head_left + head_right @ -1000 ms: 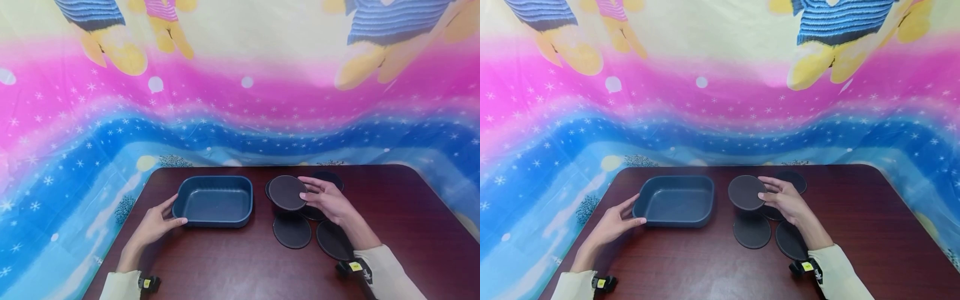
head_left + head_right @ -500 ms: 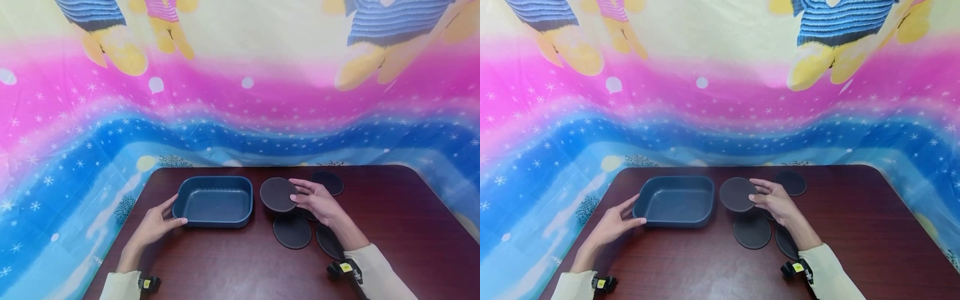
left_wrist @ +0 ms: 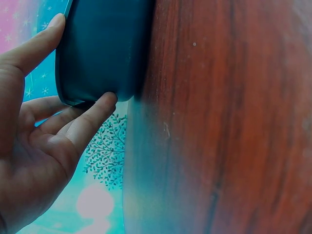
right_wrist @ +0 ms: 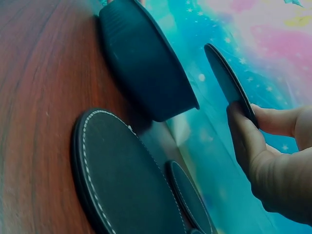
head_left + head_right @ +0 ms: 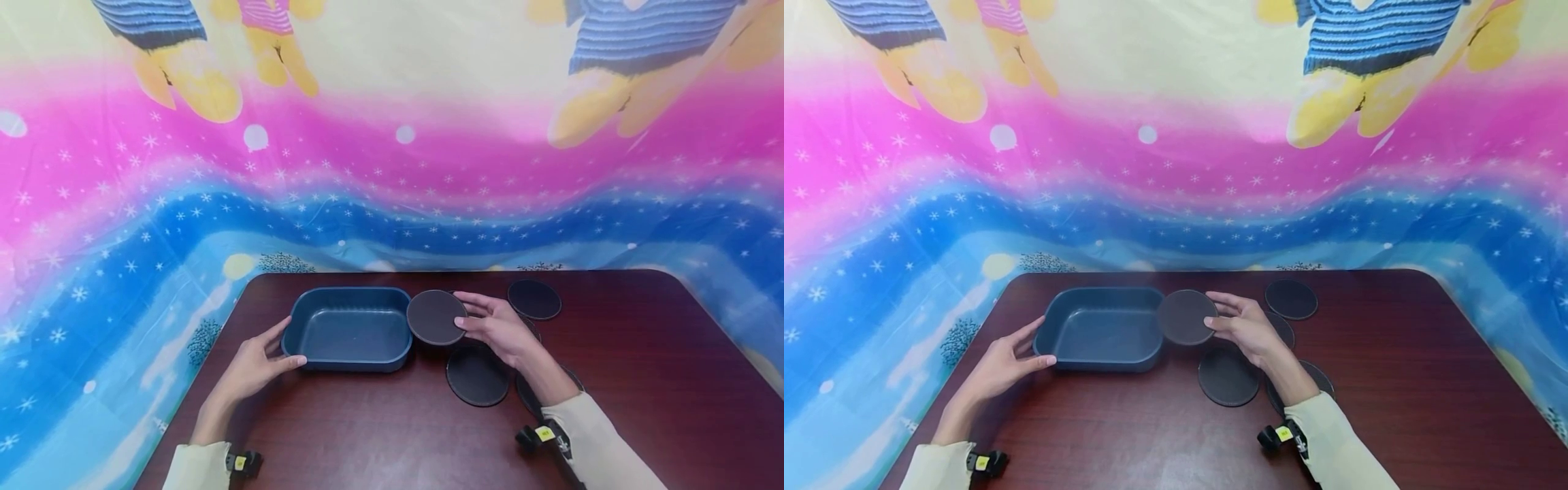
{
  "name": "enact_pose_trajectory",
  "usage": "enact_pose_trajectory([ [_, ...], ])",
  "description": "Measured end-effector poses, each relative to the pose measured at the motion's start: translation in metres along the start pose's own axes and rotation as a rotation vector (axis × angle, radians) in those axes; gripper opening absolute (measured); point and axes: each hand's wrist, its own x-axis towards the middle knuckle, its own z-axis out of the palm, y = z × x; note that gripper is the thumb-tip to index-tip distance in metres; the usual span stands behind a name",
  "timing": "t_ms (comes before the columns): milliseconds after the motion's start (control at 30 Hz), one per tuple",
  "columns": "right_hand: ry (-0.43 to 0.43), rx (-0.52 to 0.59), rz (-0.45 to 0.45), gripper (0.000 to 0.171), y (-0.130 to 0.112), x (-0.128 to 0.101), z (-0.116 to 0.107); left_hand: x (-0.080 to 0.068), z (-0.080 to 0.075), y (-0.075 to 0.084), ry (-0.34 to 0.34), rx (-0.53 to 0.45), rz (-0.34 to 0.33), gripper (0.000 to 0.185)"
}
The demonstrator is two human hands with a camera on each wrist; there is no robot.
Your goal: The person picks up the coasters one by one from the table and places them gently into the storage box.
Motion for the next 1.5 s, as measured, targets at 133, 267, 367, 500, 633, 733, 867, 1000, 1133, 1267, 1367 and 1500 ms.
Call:
enact_pose_trajectory([
  [133, -0.001, 0.015, 0.004, 0.069, 0.002, 0.004, 0.006, 0.000, 0.000, 0.001, 0.000, -0.004, -0.005, 0.099],
  [267, 0.004, 0.027, 0.011, 0.068, 0.004, 0.008, 0.012, -0.001, 0.000, 0.001, -0.002, -0.006, -0.009, 0.099],
  [367, 0.004, 0.030, 0.010, 0.068, 0.005, 0.011, 0.016, -0.001, 0.000, 0.001, -0.002, -0.003, -0.010, 0.099],
  [500, -0.002, 0.034, 0.008, 0.068, 0.005, 0.015, 0.022, -0.001, 0.000, 0.000, 0.001, 0.002, -0.010, 0.100],
  [633, -0.002, 0.041, 0.012, 0.068, 0.003, 0.017, 0.027, -0.001, 0.000, 0.001, 0.002, 0.006, -0.008, 0.100],
  [733, 0.002, 0.054, 0.013, 0.067, 0.003, 0.020, 0.032, -0.001, 0.000, 0.001, 0.003, 0.008, -0.008, 0.100],
  [867, -0.003, 0.066, 0.010, 0.065, 0.003, 0.024, 0.038, -0.001, 0.000, 0.002, 0.003, 0.010, -0.009, 0.099],
  [1000, -0.019, 0.073, 0.005, 0.065, 0.004, 0.027, 0.045, -0.001, 0.000, 0.003, 0.003, 0.010, -0.006, 0.099],
  [1133, -0.027, 0.072, 0.012, 0.065, 0.004, 0.031, 0.052, -0.001, 0.000, 0.002, 0.004, 0.009, -0.007, 0.100],
  [1267, -0.024, 0.063, 0.021, 0.066, 0.003, 0.033, 0.058, -0.001, 0.000, 0.001, 0.004, 0.009, -0.007, 0.101],
  [1367, -0.019, 0.063, 0.021, 0.065, 0.002, 0.034, 0.063, -0.001, 0.001, 0.001, 0.006, 0.008, -0.007, 0.101],
  [1500, -0.019, 0.067, 0.021, 0.065, 0.002, 0.036, 0.068, -0.001, 0.002, 0.001, 0.006, -0.002, -0.003, 0.100],
])
